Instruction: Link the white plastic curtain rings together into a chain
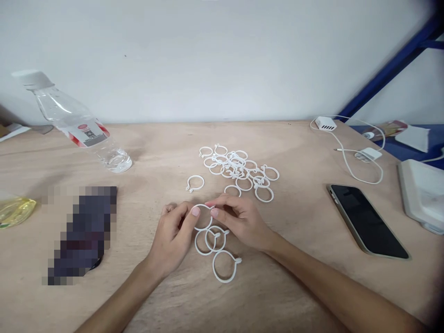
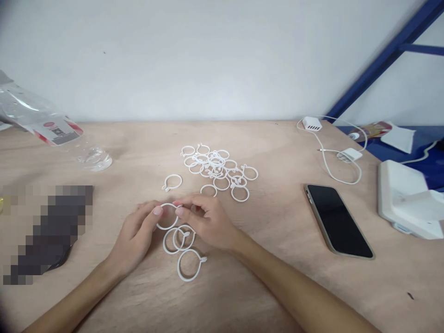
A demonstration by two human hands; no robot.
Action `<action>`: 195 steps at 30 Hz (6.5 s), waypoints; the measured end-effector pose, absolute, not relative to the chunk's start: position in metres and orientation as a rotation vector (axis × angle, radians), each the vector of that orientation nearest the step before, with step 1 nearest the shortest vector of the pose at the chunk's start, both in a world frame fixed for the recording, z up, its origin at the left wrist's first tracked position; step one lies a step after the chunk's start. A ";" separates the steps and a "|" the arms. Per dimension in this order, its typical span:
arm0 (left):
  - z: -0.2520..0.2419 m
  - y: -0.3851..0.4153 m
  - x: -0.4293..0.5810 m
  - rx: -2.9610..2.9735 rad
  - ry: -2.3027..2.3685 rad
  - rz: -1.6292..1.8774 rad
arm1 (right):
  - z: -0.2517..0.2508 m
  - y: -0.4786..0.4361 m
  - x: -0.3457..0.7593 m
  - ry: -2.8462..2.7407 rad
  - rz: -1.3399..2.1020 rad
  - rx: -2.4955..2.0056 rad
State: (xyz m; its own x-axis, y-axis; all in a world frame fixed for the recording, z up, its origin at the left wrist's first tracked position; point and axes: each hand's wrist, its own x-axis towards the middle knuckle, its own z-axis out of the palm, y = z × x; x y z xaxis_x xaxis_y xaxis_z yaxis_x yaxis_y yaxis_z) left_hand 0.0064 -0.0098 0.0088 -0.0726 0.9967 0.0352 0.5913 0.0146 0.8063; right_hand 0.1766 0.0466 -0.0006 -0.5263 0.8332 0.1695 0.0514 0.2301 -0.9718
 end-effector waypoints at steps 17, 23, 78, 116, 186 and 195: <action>0.002 -0.010 0.002 1.826 1.624 0.862 | -0.004 0.050 0.180 -1.641 1.539 -0.830; 0.004 -0.009 0.002 1.946 1.518 0.815 | 0.006 0.049 0.178 -1.835 1.539 -0.856; 0.006 -0.012 0.003 1.920 1.338 0.975 | 0.015 0.039 0.168 -1.758 1.428 -0.924; 0.006 -0.009 0.002 1.650 1.546 0.907 | 0.004 0.042 0.172 -1.562 1.624 -0.845; -0.004 -0.006 0.004 1.836 1.714 0.973 | -0.011 0.079 0.209 -2.126 0.104 -1.222; -0.002 -0.006 0.005 1.832 1.679 1.003 | -0.007 0.071 0.203 -2.171 0.200 -0.982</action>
State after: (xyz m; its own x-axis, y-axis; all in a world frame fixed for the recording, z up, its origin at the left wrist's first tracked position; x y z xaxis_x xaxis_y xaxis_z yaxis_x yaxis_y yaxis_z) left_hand 0.0047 -0.0064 -0.0024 -0.0095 0.9786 0.2056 0.6445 -0.1512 0.7495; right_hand 0.2027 0.0705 -0.0066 -0.4390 0.7028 0.5597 0.5888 0.6956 -0.4116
